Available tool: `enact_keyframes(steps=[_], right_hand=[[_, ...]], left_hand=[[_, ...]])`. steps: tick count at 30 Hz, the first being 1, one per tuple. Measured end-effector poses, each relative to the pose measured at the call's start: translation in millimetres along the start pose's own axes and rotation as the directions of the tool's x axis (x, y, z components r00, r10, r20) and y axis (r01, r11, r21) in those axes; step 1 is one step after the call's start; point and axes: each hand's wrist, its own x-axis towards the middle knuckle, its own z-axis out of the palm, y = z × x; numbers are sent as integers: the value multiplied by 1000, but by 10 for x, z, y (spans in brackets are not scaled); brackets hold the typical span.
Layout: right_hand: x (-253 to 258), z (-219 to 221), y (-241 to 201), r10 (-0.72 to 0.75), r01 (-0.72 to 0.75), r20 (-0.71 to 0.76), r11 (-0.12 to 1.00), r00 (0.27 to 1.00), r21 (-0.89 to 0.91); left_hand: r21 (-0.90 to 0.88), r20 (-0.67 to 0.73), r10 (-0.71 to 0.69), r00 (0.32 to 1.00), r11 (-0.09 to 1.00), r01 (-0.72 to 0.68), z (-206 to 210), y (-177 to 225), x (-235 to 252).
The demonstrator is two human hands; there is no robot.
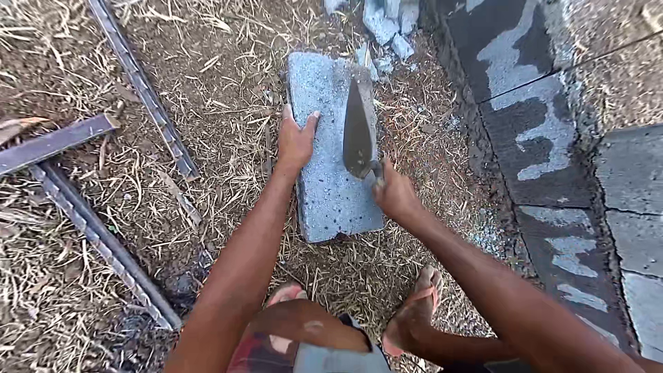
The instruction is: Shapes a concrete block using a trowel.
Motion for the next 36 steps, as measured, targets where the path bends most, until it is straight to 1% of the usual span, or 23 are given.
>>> enact_keyframes(steps=[1,2,4,7,9,10,12,14,15,17,19,20,21,23,24,26,27,29,31,32,33,34,36], right_hand=[[0,-53,19,0,1,39,1000,999,-28],[79,-116,22,-24,26,47,999,999,-32],[434,-293,-92,-41,42,41,998,998,-38],[1061,-537,-368,-90,89,-51,996,995,-23],[1247,-579,-461,-88,87,-58,996,994,-23],[1183,-499,-422,-84,83,-56,996,995,-17],[737,-257,-233,-76,76,-41,997,996,-2],[391,-214,-76,-108,108,-16,994,994,-33],[375,-250,-39,-106,107,13,992,994,-64],[611,-373,-109,-72,79,65,991,995,-107],[873,-425,-252,-64,68,43,993,997,-100],[926,-382,-288,-68,69,15,994,998,-80],[867,-297,-278,-61,60,-17,997,998,-53],[453,-78,-184,-56,56,-65,998,996,-2],[297,-32,-152,-46,46,-55,999,997,-15],[195,-103,-98,-15,16,21,999,1000,-52],[263,-169,-79,-27,28,32,998,999,-52],[608,-306,-206,-32,33,21,997,999,-65],[806,-275,-327,-25,24,-30,999,999,-34],[730,-181,-313,-17,17,-62,1000,998,1],[530,-57,-271,-14,17,-79,999,997,38],[251,58,-209,-16,19,-64,998,998,58],[-90,109,-124,40,-40,57,999,998,-14]], left_hand=[[-5,1,6,1000,1000,-6,11,7,-4],[-14,-1,11,1000,1000,-11,14,10,-7],[-29,3,12,1000,1000,-12,15,-19,-6],[-3,-10,6,1000,1000,-6,1,-48,9],[-1,-5,9,1000,1000,-9,-7,-32,38],[-2,0,8,1000,1000,-8,1,-42,35],[-1,7,2,1000,1000,-2,8,-57,-19],[9,-14,3,1000,1000,-3,-9,-26,-14],[16,-3,-1,1000,1000,1,-5,-25,-15],[9,2,-8,1000,1000,8,1,-40,-12],[2,2,-6,1000,1000,6,12,-73,-5],[1,5,-12,1000,1000,12,19,-100,-18],[6,13,-14,1000,1000,13,28,-109,-28],[10,12,-3,1000,1000,3,30,-94,-32],[9,-1,3,1000,1000,-3,13,-70,-17],[8,-1,6,1000,1000,-6,14,-54,-13],[0,6,7,1000,1000,-7,26,-53,-14],[-10,6,13,1000,1000,-13,0,-28,28],[3,14,-13,1000,1000,13,-9,-41,-7],[9,23,-25,999,1000,25,-1,-43,-24],[16,25,-26,999,1000,25,-10,-37,-18],[20,14,-17,1000,1000,17,-24,-40,-14],[20,-3,8,1000,1000,-8,-29,-29,10]])
